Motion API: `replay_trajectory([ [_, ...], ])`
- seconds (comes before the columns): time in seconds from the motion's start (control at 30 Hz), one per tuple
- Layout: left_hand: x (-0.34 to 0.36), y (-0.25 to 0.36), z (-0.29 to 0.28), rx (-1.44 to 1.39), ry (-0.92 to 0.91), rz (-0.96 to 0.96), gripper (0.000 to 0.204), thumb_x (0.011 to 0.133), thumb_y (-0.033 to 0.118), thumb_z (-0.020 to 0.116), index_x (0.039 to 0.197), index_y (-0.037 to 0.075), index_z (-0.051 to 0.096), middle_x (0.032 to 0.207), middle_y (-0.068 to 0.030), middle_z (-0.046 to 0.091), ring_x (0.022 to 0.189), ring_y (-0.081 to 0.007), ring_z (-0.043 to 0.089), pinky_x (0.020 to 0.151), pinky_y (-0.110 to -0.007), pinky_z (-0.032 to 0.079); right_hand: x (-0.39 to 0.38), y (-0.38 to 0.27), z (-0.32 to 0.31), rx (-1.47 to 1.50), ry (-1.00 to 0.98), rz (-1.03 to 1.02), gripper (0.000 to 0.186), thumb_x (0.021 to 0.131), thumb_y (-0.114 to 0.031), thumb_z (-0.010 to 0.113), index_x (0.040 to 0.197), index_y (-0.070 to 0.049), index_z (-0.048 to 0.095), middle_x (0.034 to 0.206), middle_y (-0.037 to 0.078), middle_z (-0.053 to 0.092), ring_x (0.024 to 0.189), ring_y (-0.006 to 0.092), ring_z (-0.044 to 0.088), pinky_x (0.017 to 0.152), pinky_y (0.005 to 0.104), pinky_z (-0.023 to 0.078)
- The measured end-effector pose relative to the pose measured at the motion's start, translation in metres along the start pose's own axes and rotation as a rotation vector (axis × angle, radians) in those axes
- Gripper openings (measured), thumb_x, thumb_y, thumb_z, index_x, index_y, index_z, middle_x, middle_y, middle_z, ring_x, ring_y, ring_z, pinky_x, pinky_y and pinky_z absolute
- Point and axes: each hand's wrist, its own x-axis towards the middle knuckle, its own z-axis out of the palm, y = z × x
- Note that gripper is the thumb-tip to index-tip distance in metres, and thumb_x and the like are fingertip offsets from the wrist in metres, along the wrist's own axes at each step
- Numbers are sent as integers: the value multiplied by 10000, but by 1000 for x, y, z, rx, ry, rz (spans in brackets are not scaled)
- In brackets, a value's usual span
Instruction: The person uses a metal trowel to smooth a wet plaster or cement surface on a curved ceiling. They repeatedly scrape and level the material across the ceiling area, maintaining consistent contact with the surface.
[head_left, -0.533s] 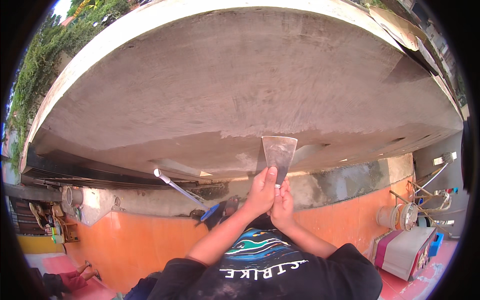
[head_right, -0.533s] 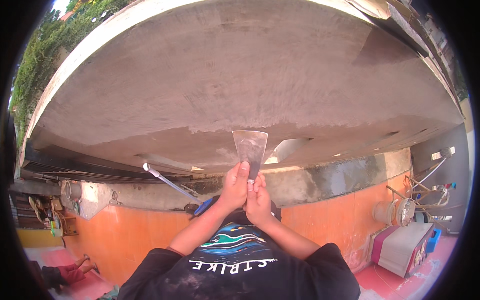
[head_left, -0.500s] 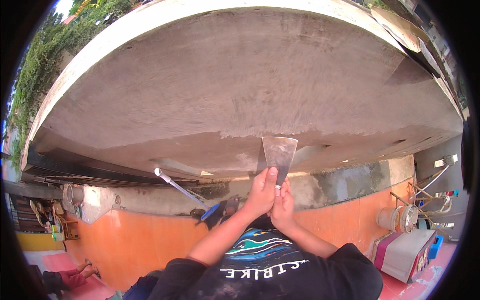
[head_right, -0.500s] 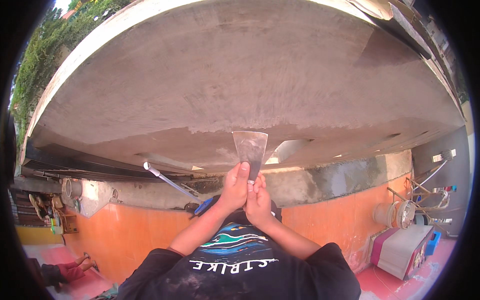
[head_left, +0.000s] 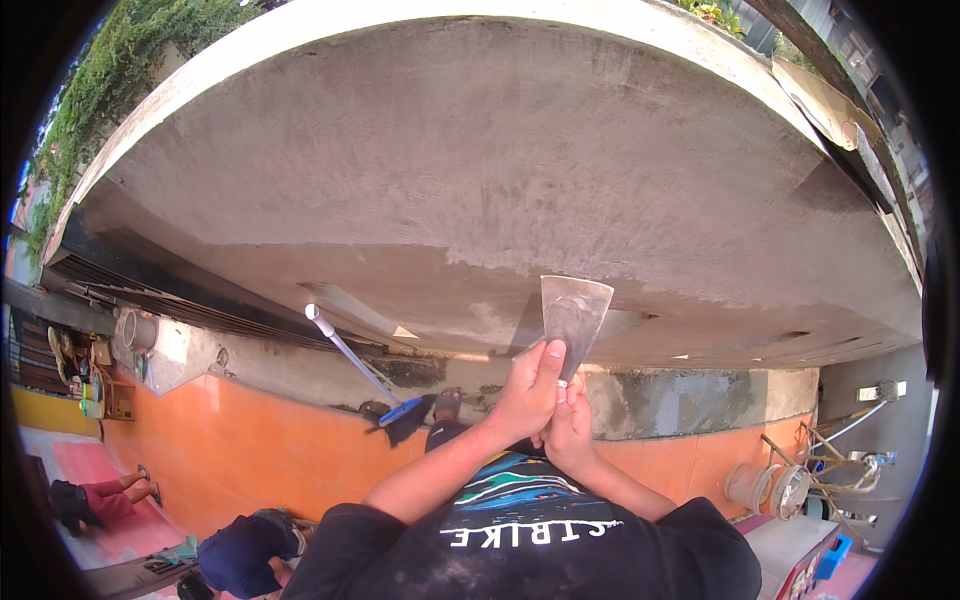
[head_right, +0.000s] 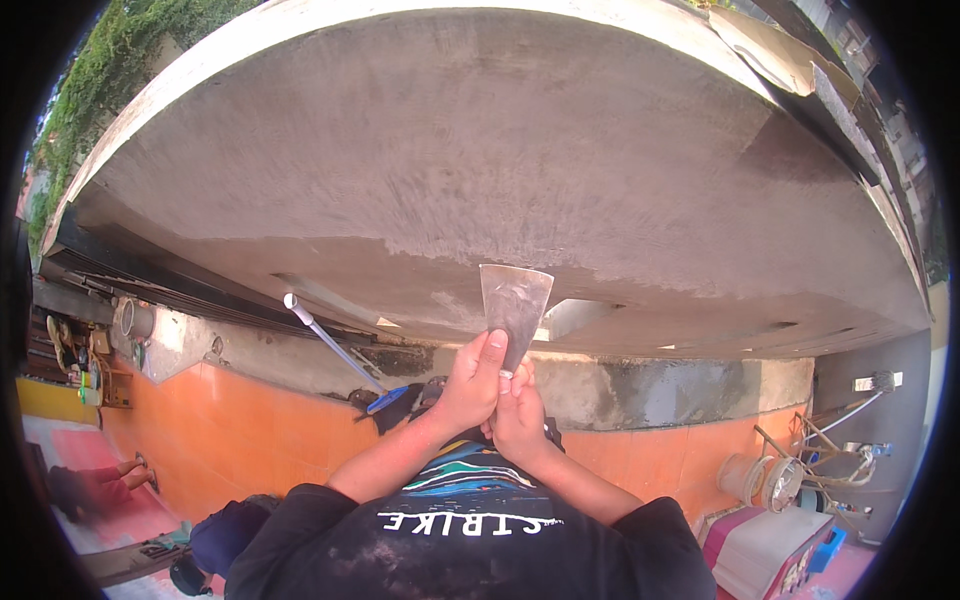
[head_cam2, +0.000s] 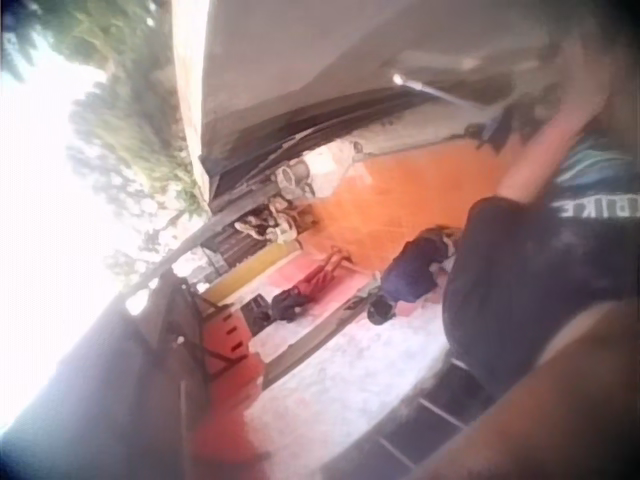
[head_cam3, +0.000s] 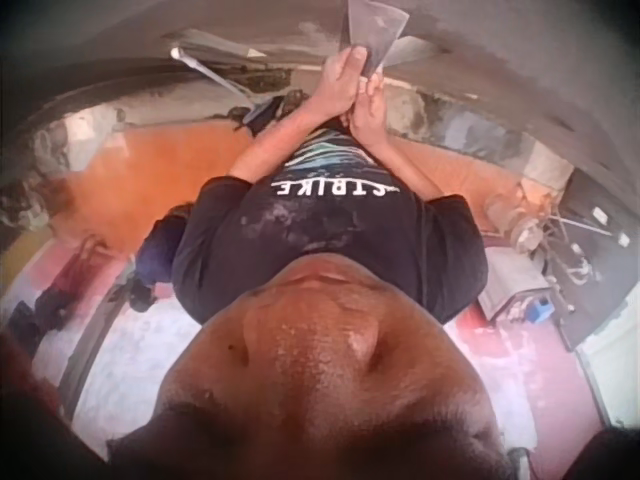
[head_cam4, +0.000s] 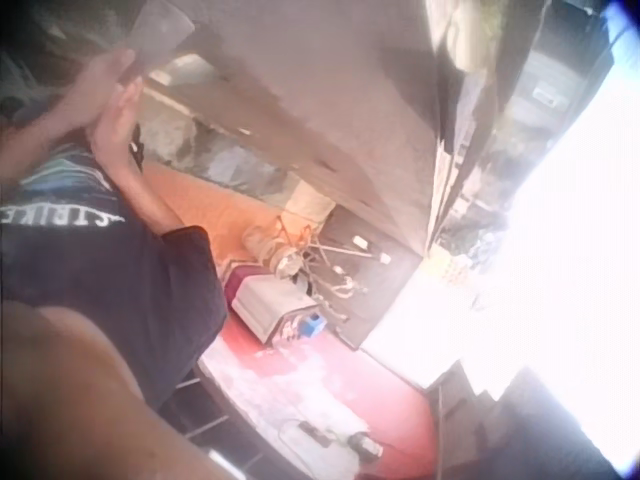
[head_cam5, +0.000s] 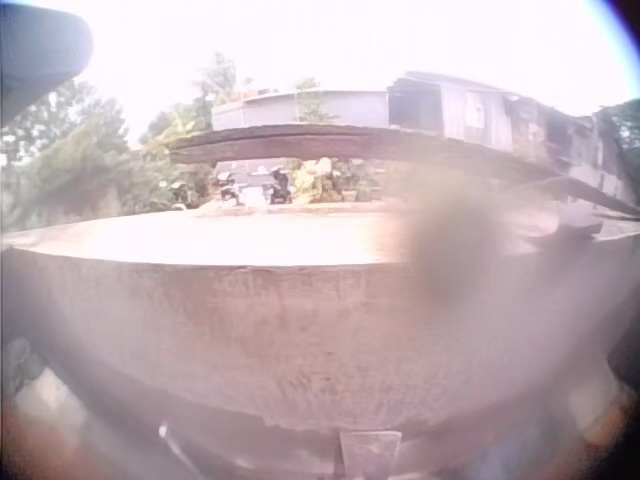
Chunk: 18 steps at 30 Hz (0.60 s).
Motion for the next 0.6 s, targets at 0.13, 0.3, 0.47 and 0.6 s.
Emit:
replay_trajectory([
  [0.13, 1, -27, -9, -68, 29, -45, 480, 1069, 422, 345, 881, 19, 527, 687, -23, 566, 642, -88, 542, 617, -251, 463, 3, 21, -6, -117, 41, 95, 230, 1071, -245, 331, 1068, -33, 420, 694, 32, 500, 481, 68, 486, 424, 211, 398],
  [0.3, 8, -24, -18, 14, -19, -31, 491, 1065, 437, 343, 865, 23, 517, 680, -31, 570, 631, -89, 542, 604, -253, 469, 6, 25, 1, -60, 137, 127, 203, 1071, -238, 330, 1052, -49, 402, 672, 15, 486, 475, 57, 483, 416, 201, 394],
  [0.47, 14, 13, -7, 47, 69, 19, 524, 1066, 453, 323, 857, 13, 516, 658, -48, 564, 616, -95, 543, 598, -259, 480, 33, 0, 14, -164, 116, -129, 266, 1071, -256, 337, 964, -48, 464, 656, 18, 513, 467, 63, 484, 412, 206, 385],
  [0.6, 34, 67, -1, -97, 27, 335, 512, 1065, 433, 354, 876, -14, 520, 653, -72, 557, 602, -118, 541, 616, -290, 495, 65, -41, 12, -111, -31, -202, 294, 1072, -300, 352, 973, -60, 490, 647, 25, 537, 478, 61, 499, 408, 197, 380],
])
